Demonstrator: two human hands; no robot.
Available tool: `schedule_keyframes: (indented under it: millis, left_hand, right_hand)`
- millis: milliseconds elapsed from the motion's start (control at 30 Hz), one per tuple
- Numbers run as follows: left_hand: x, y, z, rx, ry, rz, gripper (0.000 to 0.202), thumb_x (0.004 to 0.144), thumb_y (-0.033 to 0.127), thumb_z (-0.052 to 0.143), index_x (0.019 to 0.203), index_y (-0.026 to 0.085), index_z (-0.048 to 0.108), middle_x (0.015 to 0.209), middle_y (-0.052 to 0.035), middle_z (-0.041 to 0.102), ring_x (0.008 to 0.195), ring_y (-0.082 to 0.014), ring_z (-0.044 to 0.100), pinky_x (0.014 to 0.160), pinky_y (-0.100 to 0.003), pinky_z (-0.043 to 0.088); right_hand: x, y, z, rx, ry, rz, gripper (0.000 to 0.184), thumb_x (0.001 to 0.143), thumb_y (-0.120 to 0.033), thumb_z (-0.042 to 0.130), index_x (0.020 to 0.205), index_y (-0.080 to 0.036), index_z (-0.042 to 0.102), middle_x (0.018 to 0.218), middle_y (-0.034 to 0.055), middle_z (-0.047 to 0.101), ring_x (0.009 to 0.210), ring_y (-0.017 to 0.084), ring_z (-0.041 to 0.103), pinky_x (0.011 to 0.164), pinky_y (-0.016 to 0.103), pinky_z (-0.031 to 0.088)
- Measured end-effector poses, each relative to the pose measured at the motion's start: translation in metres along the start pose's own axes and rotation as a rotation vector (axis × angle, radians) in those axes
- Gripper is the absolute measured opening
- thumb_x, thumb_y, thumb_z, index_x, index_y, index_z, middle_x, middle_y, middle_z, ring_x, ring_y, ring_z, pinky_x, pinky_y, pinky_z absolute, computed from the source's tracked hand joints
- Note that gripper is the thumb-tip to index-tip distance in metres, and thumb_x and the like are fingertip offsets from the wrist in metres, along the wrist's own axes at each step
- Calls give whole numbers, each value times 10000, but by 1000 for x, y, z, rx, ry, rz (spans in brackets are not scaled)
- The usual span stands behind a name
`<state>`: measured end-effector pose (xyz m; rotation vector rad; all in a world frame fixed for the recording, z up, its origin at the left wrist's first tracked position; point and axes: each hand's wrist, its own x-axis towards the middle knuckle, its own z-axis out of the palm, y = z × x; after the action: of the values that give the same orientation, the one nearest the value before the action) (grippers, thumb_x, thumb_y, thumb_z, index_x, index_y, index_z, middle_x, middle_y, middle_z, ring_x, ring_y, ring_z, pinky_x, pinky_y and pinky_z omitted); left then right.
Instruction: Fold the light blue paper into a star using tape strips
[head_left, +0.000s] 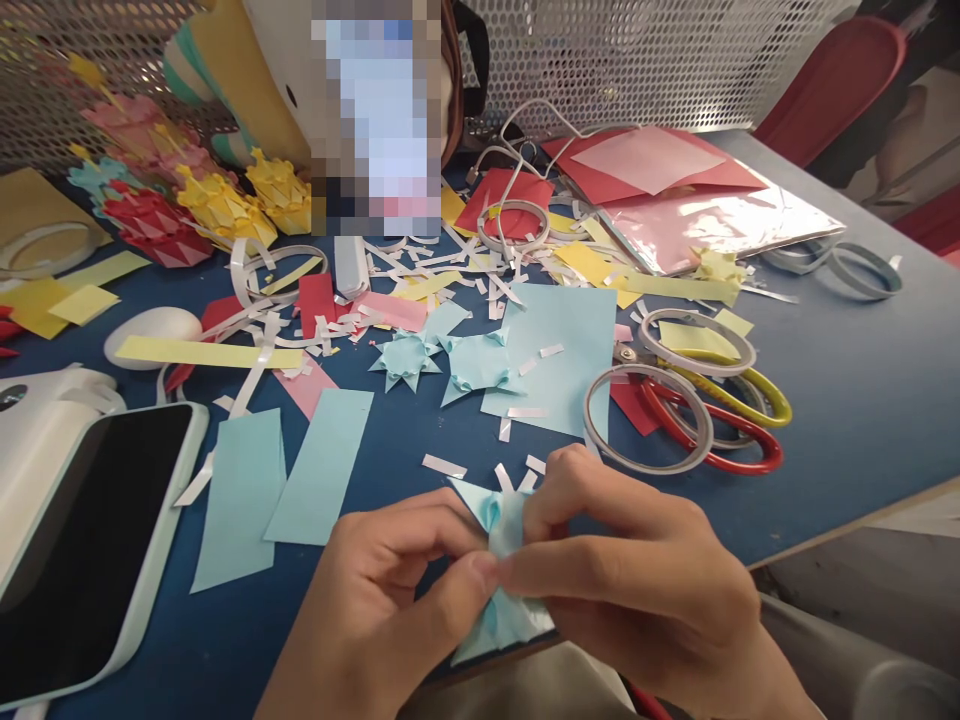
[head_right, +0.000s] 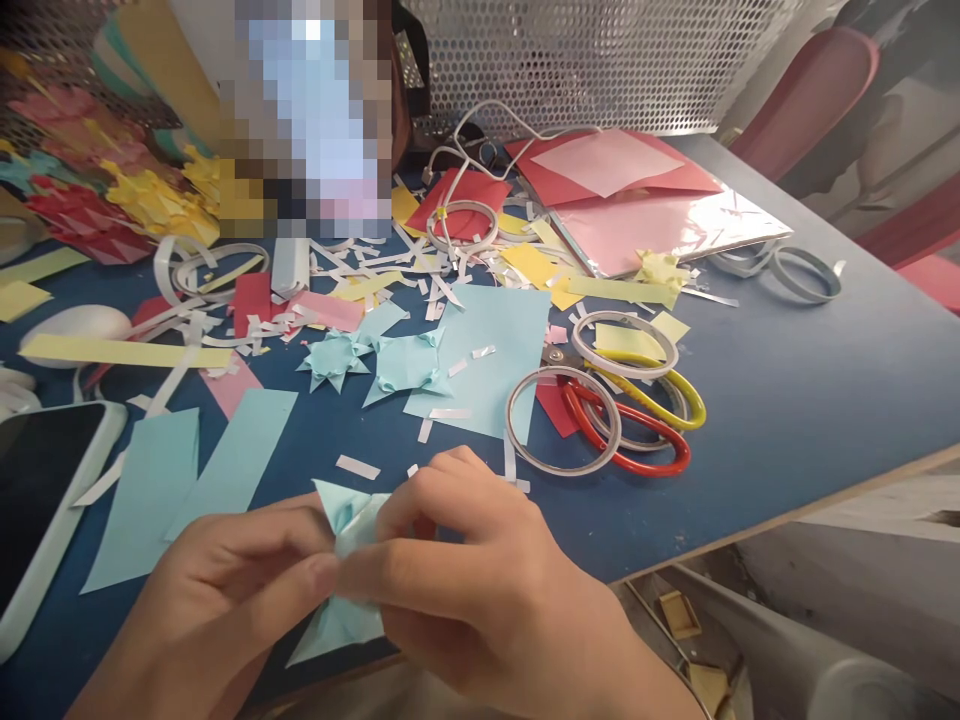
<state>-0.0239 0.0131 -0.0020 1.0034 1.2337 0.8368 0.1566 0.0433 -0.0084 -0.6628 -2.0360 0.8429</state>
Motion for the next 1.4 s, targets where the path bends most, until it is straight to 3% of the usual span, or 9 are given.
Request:
schedule_keyframes:
  millis: [167, 367, 567, 733, 833, 1033, 1400]
  left_hand:
    - [-1, 2, 1, -114, -48, -81, 245, 772, 284, 641, 537, 217, 640, 563, 51, 485, 542, -91, 431, 509, -203, 339]
    - [-1, 2, -1, -80, -131, -162, 215, 777, 317, 680, 590, 215, 655, 632, 41, 534, 606, -107, 466, 554, -219, 358]
    - [-1, 5, 2, -3, -106, -159, 248, 793, 334, 635, 577, 213, 643, 649, 26, 537, 652, -126, 470, 579, -227, 371]
    - [0, 7, 5, -89, -58, -147, 264, 761, 326, 646, 529, 201, 629, 586, 46, 441, 560, -99, 387, 531, -245, 285]
    - [0, 7, 4, -146, -85, -177, 266, 747, 381, 668, 544, 210, 659, 602, 36, 475, 582, -114, 419, 559, -259, 288]
    - [2, 4, -3, -187, -166, -224, 248, 748, 422, 728, 598, 225, 723, 623, 29, 504, 606, -121, 406, 579, -276, 262]
    - [3, 1, -3, -121, -228, -233, 312, 770, 477, 703, 605, 213, 697, 658, 17, 486, 674, -143, 451, 618, -279, 308]
  right_hand:
    - [2, -4, -1, 78, -75, 94, 260, 798, 43, 510, 835, -162, 666, 792, 0, 497, 703, 96, 452, 628, 221, 406]
    - [-2, -3, -3, 94, -204, 169, 325, 704, 56, 494, 880, -209, 560, 821, -41, 473, 710, 75, 430, 637, 219, 344]
    - [-3, -5, -3, 67, -226, 186, 286, 696, 38, 475, 831, -214, 476, 818, -42, 460, 705, 80, 437, 653, 242, 334]
    - [0, -4, -2, 116, -114, 128, 317, 698, 63, 477, 853, -203, 552, 750, -43, 498, 668, 86, 464, 652, 249, 376]
    - [2, -2, -3, 165, -88, 98, 311, 706, 57, 494, 853, -190, 612, 730, -34, 523, 646, 90, 480, 624, 253, 384]
    - [3, -4, -5, 204, -90, 117, 281, 724, 38, 493, 795, -185, 649, 748, -24, 540, 638, 82, 490, 656, 249, 411]
    - [4, -4, -7, 132, -183, 121, 250, 721, 22, 474, 768, -187, 603, 730, -23, 520, 632, 89, 452, 621, 246, 379]
